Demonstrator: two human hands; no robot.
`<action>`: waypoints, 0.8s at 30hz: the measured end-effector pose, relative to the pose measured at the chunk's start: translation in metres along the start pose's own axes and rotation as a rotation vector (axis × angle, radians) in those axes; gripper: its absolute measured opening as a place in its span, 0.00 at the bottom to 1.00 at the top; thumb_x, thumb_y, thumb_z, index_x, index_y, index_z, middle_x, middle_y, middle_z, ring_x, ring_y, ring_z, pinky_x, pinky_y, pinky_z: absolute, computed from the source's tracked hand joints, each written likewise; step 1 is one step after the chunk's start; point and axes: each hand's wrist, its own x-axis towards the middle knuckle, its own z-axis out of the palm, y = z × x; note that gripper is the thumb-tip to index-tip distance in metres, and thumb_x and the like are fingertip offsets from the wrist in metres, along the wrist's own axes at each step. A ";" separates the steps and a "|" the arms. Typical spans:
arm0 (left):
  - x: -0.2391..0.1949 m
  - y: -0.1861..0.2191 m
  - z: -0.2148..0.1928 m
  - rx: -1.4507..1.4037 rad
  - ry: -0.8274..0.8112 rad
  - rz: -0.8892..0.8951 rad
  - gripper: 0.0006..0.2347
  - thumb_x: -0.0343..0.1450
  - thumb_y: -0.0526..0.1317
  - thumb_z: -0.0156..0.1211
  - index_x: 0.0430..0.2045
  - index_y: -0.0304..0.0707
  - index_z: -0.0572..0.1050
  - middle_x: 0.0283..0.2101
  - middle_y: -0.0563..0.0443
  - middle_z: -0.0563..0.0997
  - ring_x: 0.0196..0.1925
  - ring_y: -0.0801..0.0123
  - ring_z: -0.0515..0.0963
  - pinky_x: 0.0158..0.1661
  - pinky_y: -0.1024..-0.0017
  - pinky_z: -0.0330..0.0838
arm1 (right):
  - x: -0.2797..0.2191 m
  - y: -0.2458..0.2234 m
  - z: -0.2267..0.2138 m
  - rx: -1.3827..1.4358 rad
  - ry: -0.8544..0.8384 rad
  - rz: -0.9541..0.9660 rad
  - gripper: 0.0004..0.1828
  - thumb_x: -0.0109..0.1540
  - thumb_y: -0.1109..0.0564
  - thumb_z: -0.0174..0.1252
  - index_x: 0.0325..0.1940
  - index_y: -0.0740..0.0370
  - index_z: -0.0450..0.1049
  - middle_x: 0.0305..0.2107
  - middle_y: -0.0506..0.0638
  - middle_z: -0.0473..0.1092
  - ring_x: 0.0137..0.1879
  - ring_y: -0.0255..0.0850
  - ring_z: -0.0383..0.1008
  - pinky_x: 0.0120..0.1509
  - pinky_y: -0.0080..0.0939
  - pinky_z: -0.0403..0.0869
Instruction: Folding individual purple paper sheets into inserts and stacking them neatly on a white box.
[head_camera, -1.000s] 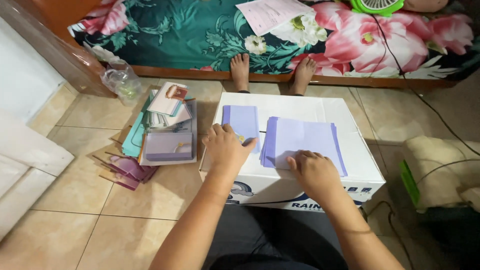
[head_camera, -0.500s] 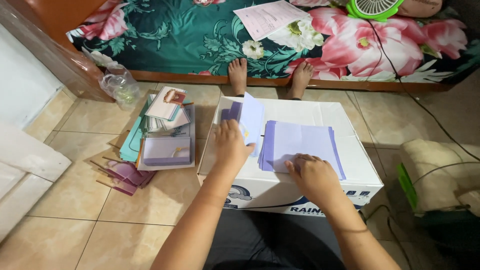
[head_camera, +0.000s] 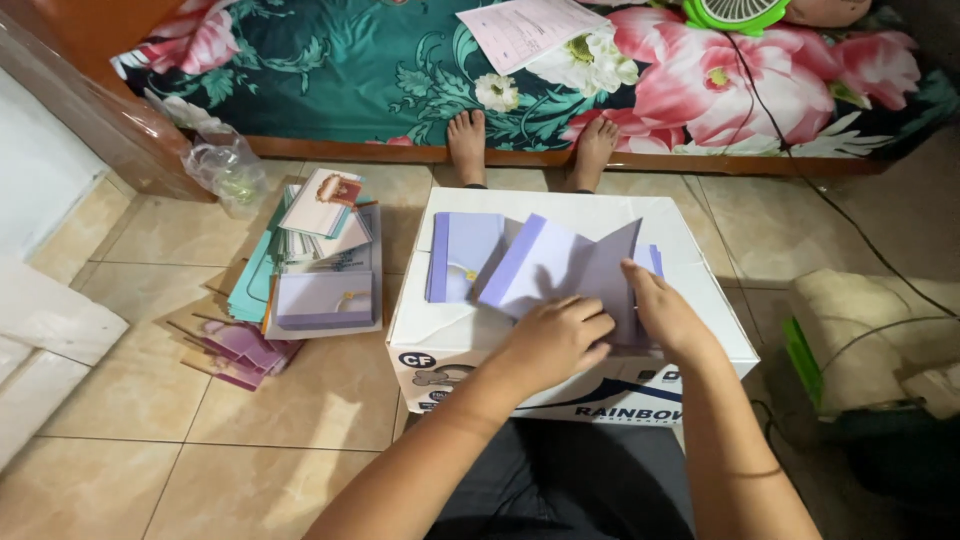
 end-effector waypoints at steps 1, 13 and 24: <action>0.002 0.002 -0.007 -0.005 0.003 0.001 0.08 0.70 0.41 0.59 0.39 0.42 0.78 0.40 0.49 0.81 0.49 0.57 0.82 0.48 0.64 0.78 | 0.002 0.008 -0.002 -0.004 0.003 0.003 0.38 0.70 0.35 0.32 0.71 0.62 0.67 0.65 0.69 0.65 0.73 0.63 0.60 0.78 0.63 0.57; 0.012 0.009 -0.027 -0.156 -0.482 -0.259 0.31 0.68 0.61 0.55 0.65 0.47 0.69 0.71 0.45 0.68 0.75 0.51 0.61 0.71 0.40 0.45 | 0.029 0.077 -0.008 -0.408 0.230 0.023 0.34 0.60 0.47 0.56 0.71 0.51 0.68 0.52 0.64 0.76 0.60 0.62 0.76 0.59 0.62 0.76; 0.011 0.016 -0.027 -0.010 -0.490 -0.313 0.23 0.60 0.50 0.65 0.47 0.40 0.81 0.64 0.42 0.75 0.71 0.49 0.67 0.68 0.41 0.54 | -0.017 0.029 0.016 -0.989 0.002 -0.541 0.23 0.62 0.56 0.45 0.58 0.56 0.77 0.59 0.52 0.74 0.68 0.46 0.72 0.70 0.44 0.70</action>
